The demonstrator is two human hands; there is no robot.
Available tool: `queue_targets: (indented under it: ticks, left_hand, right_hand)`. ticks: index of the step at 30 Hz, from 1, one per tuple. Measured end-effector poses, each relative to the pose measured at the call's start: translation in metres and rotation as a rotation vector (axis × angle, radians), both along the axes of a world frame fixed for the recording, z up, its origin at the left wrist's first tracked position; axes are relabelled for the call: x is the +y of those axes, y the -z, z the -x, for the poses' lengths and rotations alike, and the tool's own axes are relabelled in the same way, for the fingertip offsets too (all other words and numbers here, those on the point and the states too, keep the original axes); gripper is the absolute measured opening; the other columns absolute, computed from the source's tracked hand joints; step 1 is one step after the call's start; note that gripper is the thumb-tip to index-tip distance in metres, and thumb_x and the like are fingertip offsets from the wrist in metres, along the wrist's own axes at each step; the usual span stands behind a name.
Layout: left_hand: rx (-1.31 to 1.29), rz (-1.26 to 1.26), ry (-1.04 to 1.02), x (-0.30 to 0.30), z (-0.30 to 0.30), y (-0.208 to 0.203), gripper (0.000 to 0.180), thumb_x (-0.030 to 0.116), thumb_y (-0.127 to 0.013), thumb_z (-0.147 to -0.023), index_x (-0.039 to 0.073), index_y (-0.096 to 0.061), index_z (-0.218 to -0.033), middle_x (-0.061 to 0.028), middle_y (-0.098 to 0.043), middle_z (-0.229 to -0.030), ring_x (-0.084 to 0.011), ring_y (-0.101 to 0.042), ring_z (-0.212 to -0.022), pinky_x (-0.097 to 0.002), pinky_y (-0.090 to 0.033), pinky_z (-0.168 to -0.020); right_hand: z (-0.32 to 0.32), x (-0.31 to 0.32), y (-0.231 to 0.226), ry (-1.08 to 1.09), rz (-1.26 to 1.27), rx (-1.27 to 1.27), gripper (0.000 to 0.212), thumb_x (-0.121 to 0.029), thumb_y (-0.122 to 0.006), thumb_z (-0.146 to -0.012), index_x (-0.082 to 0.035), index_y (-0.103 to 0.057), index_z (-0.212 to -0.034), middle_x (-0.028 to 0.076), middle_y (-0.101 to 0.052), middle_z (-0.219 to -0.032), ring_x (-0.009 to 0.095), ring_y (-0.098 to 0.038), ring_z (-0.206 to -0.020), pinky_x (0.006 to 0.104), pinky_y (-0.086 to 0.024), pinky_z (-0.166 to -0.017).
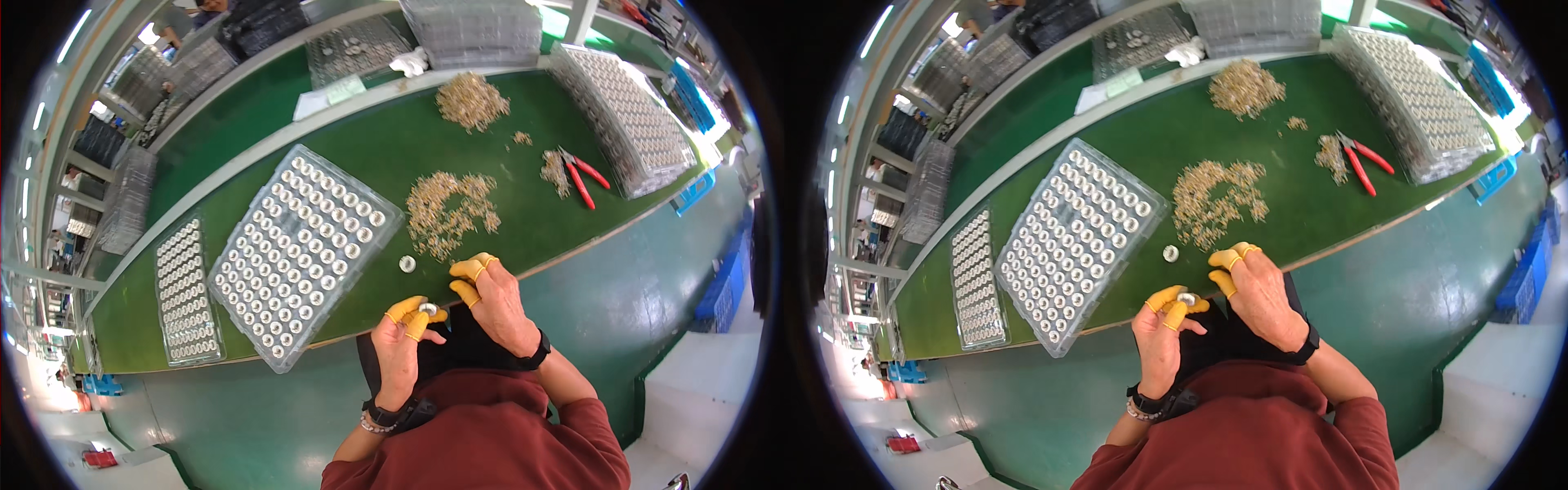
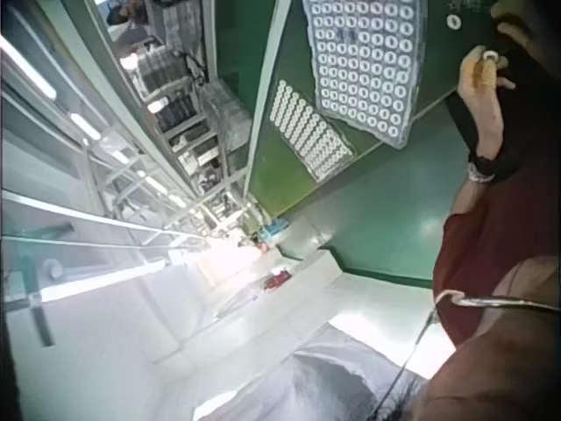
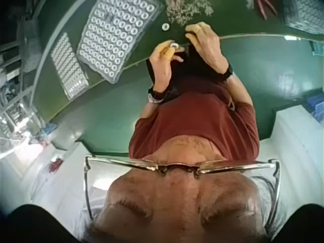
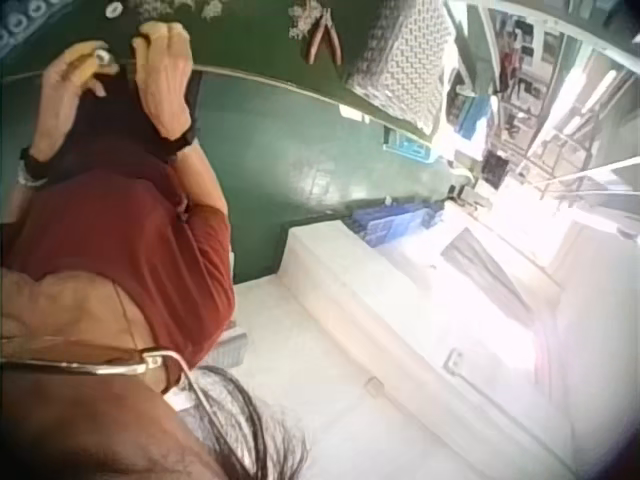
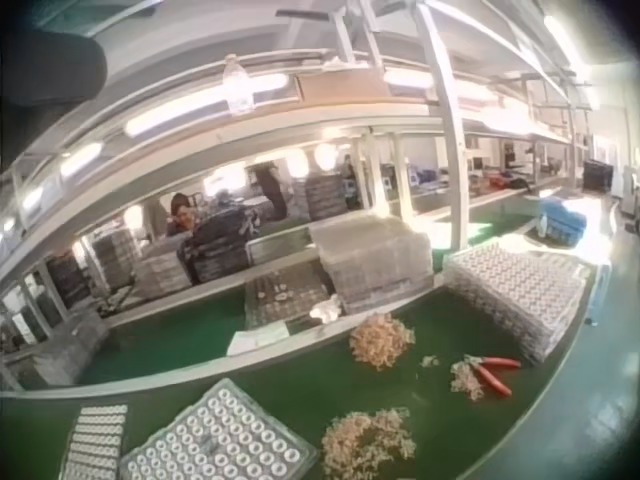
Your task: Manually assembling small circular electronic components by inserting parts and placing them in a tray.
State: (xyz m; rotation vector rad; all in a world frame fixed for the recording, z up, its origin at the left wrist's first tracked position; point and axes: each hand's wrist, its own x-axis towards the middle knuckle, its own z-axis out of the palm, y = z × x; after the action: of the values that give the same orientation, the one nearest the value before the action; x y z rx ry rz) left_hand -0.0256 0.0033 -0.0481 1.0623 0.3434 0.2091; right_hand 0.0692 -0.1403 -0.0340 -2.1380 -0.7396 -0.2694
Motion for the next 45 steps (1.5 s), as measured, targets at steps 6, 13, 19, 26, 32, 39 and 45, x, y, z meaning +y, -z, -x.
queue_targets:
  ticks: [6, 13, 19, 26, 32, 39, 45]
  left_hand:
    - [-0.027, 0.013, 0.064, 0.000, -0.001, 0.004, 0.024, 0.006, -0.050, -0.096, -0.006, -0.054, -0.116, -0.0144, -0.063, -0.098, -0.0222, -0.065, -0.082, -0.0298, -0.054, -0.061]
    - [-0.040, 0.011, 0.118, 0.002, -0.004, 0.007, 0.023, 0.007, -0.047, -0.097, -0.004, -0.053, -0.117, -0.0149, -0.062, -0.101, -0.0214, -0.065, -0.083, -0.0293, -0.054, -0.062]
    - [-0.047, 0.007, 0.152, -0.001, -0.011, 0.003, 0.024, 0.006, -0.046, -0.097, -0.004, -0.052, -0.118, -0.0155, -0.062, -0.100, -0.0217, -0.065, -0.082, -0.0292, -0.054, -0.061]
    - [-0.043, -0.042, 0.168, -0.007, -0.006, 0.004, 0.025, 0.005, -0.047, -0.096, -0.004, -0.052, -0.119, -0.0154, -0.061, -0.099, -0.0213, -0.065, -0.082, -0.0304, -0.056, -0.061]
    - [-0.005, -0.031, 0.158, -0.011, -0.005, 0.000, 0.022, 0.003, -0.052, -0.093, -0.005, -0.053, -0.114, -0.0136, -0.061, -0.099, -0.0205, -0.064, -0.082, -0.0302, -0.056, -0.060]
    - [0.012, -0.023, 0.152, -0.007, -0.012, -0.012, 0.018, 0.010, -0.060, -0.092, -0.004, -0.058, -0.104, -0.0101, -0.064, -0.089, -0.0180, -0.065, -0.077, -0.0281, -0.055, -0.059]
    - [0.056, 0.050, 0.176, -0.009, -0.010, -0.005, 0.018, 0.001, -0.061, -0.089, -0.005, -0.057, -0.106, -0.0108, -0.064, -0.093, -0.0155, -0.065, -0.075, -0.0264, -0.055, -0.058]
  right_hand:
    - [-0.017, 0.000, 0.003, 0.027, 0.294, -0.089, 0.015, -0.012, -0.067, -0.078, -0.004, -0.058, -0.086, 0.013, -0.055, -0.082, 0.032, -0.056, -0.079, 0.0424, -0.047, -0.066]
    - [-0.026, -0.008, 0.004, -0.005, 0.336, 0.010, 0.016, -0.009, -0.066, -0.077, -0.001, -0.056, -0.087, 0.014, -0.056, -0.083, 0.033, -0.058, -0.082, 0.0432, -0.048, -0.068]
    - [-0.022, -0.009, -0.002, 0.025, 0.340, -0.036, 0.014, -0.007, -0.064, -0.078, -0.002, -0.055, -0.088, 0.014, -0.056, -0.084, 0.033, -0.058, -0.083, 0.0427, -0.048, -0.068]
    - [-0.017, -0.013, -0.008, 0.010, 0.457, -0.071, 0.012, -0.008, -0.063, -0.080, -0.002, -0.055, -0.087, 0.013, -0.057, -0.084, 0.032, -0.060, -0.083, 0.0410, -0.049, -0.069]
    - [-0.017, -0.018, -0.008, 0.016, 0.442, 0.045, 0.012, -0.007, -0.062, -0.079, -0.001, -0.056, -0.087, 0.014, -0.058, -0.086, 0.033, -0.060, -0.084, 0.0427, -0.049, -0.070]
    - [-0.030, -0.019, -0.025, -0.072, -0.132, 0.523, 0.010, -0.004, -0.065, -0.082, 0.003, -0.058, -0.087, 0.016, -0.062, -0.074, 0.025, -0.059, -0.066, 0.0332, -0.046, -0.062]
    - [-0.017, -0.025, -0.007, -0.109, -0.411, 0.850, 0.008, 0.002, -0.059, -0.085, 0.001, -0.057, -0.093, 0.003, -0.061, -0.081, 0.009, -0.058, -0.073, 0.0234, -0.049, -0.067]
